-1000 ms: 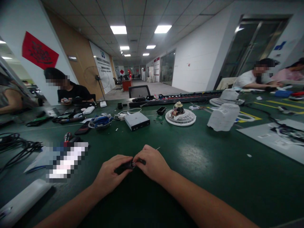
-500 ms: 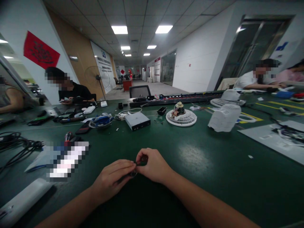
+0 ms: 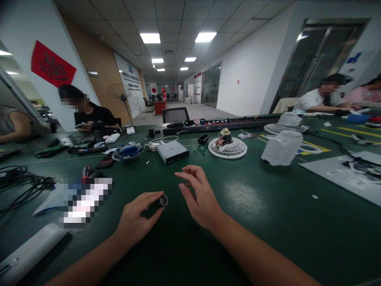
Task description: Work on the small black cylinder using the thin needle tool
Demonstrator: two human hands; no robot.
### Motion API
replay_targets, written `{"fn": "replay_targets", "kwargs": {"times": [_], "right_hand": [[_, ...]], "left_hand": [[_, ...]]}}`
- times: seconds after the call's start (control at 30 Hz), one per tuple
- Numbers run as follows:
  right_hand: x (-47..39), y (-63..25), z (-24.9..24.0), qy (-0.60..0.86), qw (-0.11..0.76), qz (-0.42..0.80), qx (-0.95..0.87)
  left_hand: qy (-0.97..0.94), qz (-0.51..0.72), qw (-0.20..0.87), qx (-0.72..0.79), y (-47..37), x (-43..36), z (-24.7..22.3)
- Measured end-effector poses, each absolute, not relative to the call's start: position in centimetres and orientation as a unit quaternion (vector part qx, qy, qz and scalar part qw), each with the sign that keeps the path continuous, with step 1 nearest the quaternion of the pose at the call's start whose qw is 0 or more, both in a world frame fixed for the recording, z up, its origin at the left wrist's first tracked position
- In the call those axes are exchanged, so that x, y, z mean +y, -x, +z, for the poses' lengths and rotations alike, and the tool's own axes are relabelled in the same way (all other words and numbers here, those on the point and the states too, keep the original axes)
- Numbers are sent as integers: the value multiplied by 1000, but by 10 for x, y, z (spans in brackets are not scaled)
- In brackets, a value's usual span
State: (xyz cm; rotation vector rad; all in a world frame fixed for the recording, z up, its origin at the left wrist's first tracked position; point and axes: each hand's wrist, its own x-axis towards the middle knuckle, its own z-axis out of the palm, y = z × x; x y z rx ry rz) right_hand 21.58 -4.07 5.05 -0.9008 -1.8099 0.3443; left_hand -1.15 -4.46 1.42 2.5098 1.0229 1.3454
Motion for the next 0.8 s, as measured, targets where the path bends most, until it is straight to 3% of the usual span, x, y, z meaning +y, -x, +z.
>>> {"fn": "replay_targets", "kwargs": {"times": [0.13,0.27,0.53,0.8], "right_hand": [[-35,-218,48,360,584,261,-679],[-30,-213,39,336,531,394,-671],[-25,-209,28,376,517,388,-664],[-12,-207,22,361,525,470,-611]], "left_hand": [[-818,433,62,374,14,-41,14],[-823,434,60,360,13,-42,15],[-818,444,61,360,13,-41,14],[-813,416,83,399,14,-37,16]]}}
